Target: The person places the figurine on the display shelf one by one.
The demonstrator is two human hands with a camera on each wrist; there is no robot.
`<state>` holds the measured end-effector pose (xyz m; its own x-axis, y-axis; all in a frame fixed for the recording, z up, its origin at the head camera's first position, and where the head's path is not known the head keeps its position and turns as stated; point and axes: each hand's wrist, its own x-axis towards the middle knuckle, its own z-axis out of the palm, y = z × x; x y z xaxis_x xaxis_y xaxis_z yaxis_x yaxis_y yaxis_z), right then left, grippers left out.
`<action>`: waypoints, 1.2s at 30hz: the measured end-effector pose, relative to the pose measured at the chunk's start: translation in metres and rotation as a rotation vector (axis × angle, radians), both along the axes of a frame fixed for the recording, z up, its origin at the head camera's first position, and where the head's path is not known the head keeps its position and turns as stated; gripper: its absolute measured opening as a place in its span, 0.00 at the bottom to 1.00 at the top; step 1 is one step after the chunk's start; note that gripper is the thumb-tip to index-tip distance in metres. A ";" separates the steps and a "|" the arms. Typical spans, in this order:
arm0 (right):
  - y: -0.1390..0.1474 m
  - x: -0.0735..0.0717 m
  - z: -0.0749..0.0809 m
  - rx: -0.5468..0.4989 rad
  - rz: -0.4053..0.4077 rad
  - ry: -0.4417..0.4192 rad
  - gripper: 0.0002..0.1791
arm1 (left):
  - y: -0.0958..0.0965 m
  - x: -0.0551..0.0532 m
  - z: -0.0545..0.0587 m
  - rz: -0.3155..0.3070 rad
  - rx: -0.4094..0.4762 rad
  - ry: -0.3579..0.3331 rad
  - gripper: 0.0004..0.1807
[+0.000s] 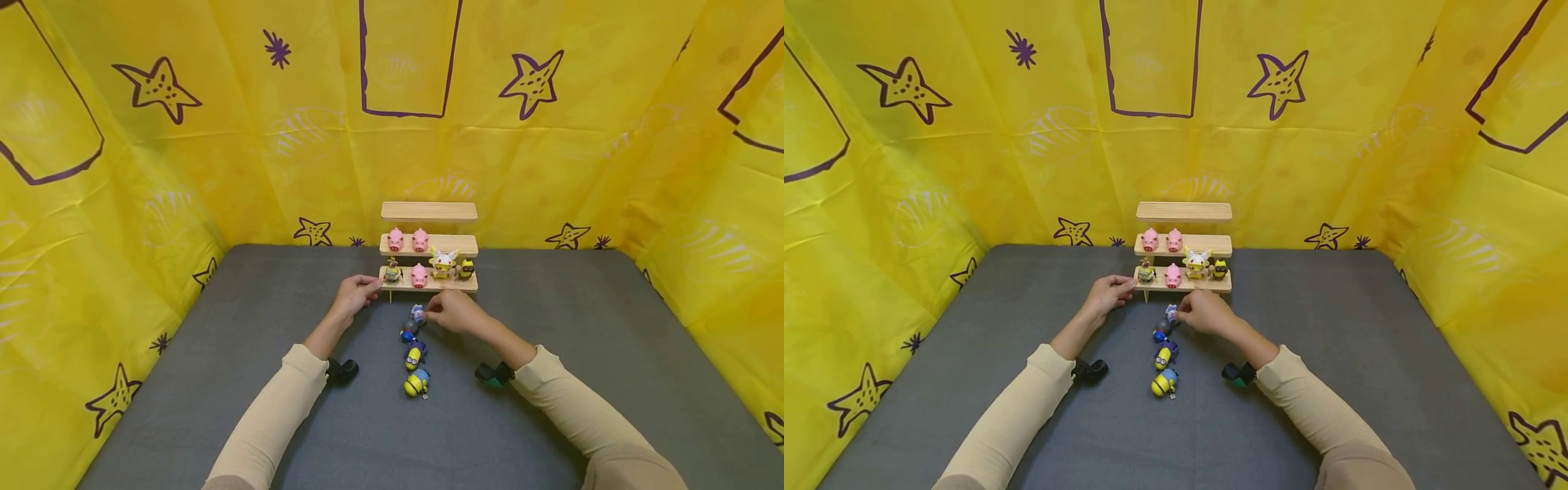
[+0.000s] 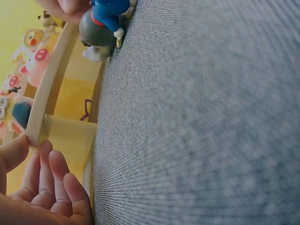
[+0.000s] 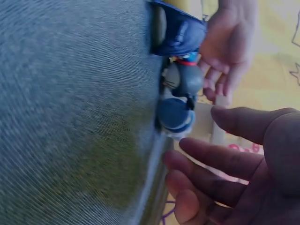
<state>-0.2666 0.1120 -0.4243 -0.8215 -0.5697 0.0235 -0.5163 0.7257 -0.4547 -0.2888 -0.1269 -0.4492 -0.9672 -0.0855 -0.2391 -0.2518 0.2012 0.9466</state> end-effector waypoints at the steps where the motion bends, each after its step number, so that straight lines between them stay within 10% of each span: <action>1: -0.001 0.000 -0.002 0.010 -0.009 -0.008 0.11 | 0.000 0.000 0.000 0.000 0.001 0.002 0.16; 36: -0.020 0.001 -0.013 -0.023 -0.240 -0.091 0.16 | 0.001 0.000 0.000 0.006 -0.006 -0.002 0.17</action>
